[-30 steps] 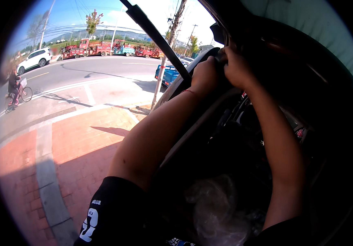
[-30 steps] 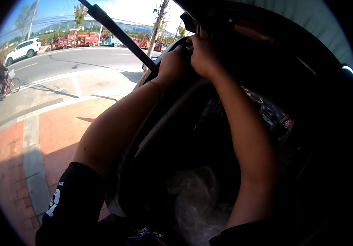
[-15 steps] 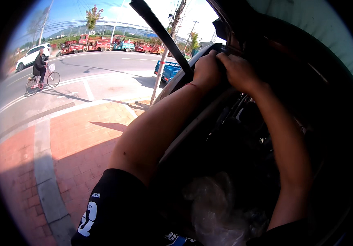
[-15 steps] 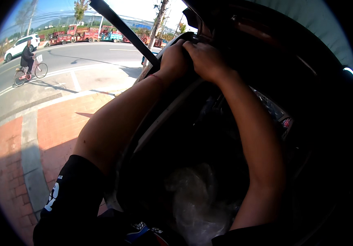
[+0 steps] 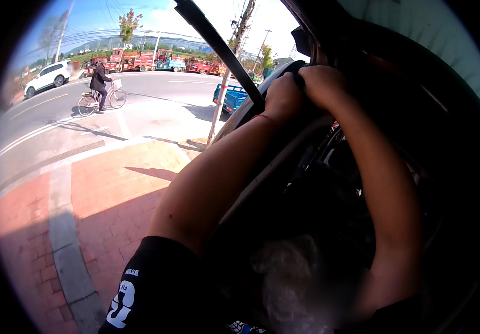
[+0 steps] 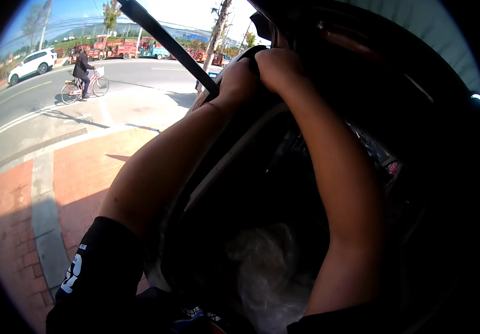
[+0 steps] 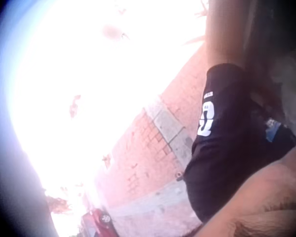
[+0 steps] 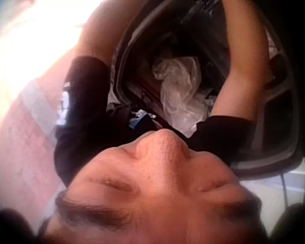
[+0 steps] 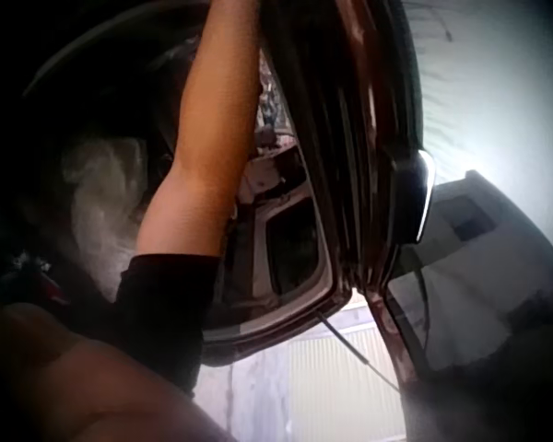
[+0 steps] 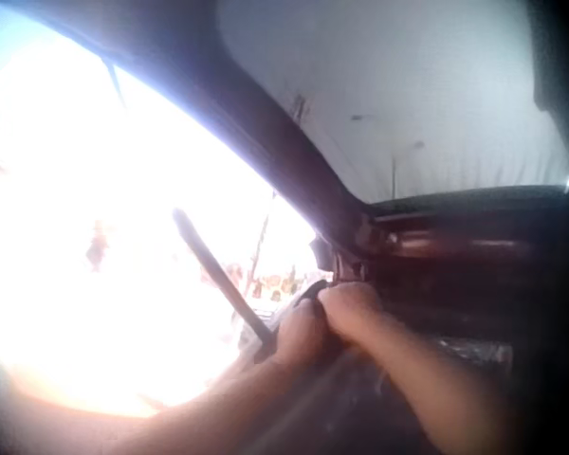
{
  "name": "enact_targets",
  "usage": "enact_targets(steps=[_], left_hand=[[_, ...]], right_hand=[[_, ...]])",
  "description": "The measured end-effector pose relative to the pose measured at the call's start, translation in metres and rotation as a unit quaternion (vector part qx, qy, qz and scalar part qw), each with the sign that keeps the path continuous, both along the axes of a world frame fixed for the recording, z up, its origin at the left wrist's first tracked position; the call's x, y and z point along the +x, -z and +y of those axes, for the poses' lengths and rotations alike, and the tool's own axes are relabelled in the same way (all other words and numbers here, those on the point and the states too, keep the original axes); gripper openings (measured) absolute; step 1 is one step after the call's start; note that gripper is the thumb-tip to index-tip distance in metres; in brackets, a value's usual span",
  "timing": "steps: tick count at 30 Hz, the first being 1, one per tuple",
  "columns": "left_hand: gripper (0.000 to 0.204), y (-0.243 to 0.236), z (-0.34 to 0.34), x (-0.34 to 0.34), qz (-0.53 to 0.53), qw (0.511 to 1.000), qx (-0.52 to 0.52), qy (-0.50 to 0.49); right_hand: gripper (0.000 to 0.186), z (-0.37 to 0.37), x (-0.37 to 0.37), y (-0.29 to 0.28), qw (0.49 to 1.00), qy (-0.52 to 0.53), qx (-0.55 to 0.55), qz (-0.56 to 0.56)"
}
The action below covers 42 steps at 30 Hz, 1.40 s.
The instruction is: The person applies sealant to the rubber gasket around the open trunk of a car. They repeatedly squeeze sealant from a tube onto the gasket and smooth it with their fingers along the trunk's edge.
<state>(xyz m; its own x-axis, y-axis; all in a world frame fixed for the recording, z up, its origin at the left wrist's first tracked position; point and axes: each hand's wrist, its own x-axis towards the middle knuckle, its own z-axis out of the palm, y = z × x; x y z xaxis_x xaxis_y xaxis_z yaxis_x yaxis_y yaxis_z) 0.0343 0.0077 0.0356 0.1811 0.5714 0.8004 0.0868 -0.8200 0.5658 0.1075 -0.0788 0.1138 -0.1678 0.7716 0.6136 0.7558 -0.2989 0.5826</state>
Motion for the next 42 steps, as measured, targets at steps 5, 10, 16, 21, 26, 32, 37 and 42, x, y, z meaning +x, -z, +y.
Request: enact_targets(steps=[5, 10, 16, 21, 26, 32, 37, 42], left_hand=[[0.028, 0.002, -0.032, -0.018, -0.063, 0.997, -0.046, -0.011], [0.029, -0.006, -0.046, -0.040, -0.062, 0.997, -0.049, -0.003], [0.037, -0.013, -0.065, -0.046, -0.011, 0.999, -0.021, 0.026], [0.060, 0.086, -0.127, -0.099, -0.056, 0.964, 0.261, 0.008], [0.062, 0.215, -0.155, -0.171, 0.087, 0.954, 0.220, 0.183], [0.059, 0.307, -0.100, -0.187, 0.113, 0.938, 0.126, 0.302], [0.056, 0.347, -0.079, -0.202, 0.151, 0.926, 0.054, 0.341], [0.047, 0.384, -0.063, -0.213, 0.216, 0.911, -0.012, 0.350]], right_hand=[[0.025, -0.018, -0.021, -0.001, 0.999, -0.013, 0.012, 0.047], [0.027, -0.044, -0.037, 0.015, 0.997, -0.067, 0.034, -0.012], [0.028, -0.050, -0.017, -0.007, 0.988, -0.135, 0.004, 0.070], [0.023, -0.077, -0.022, -0.010, 0.973, -0.188, 0.082, 0.110], [0.029, -0.071, -0.068, 0.011, 0.996, -0.035, 0.057, -0.059], [0.031, -0.001, -0.092, 0.035, 0.987, 0.130, 0.071, -0.056], [0.024, 0.002, -0.067, 0.031, 0.987, 0.047, 0.078, -0.130], [0.030, -0.010, -0.065, 0.025, 0.996, 0.063, 0.062, 0.022]])
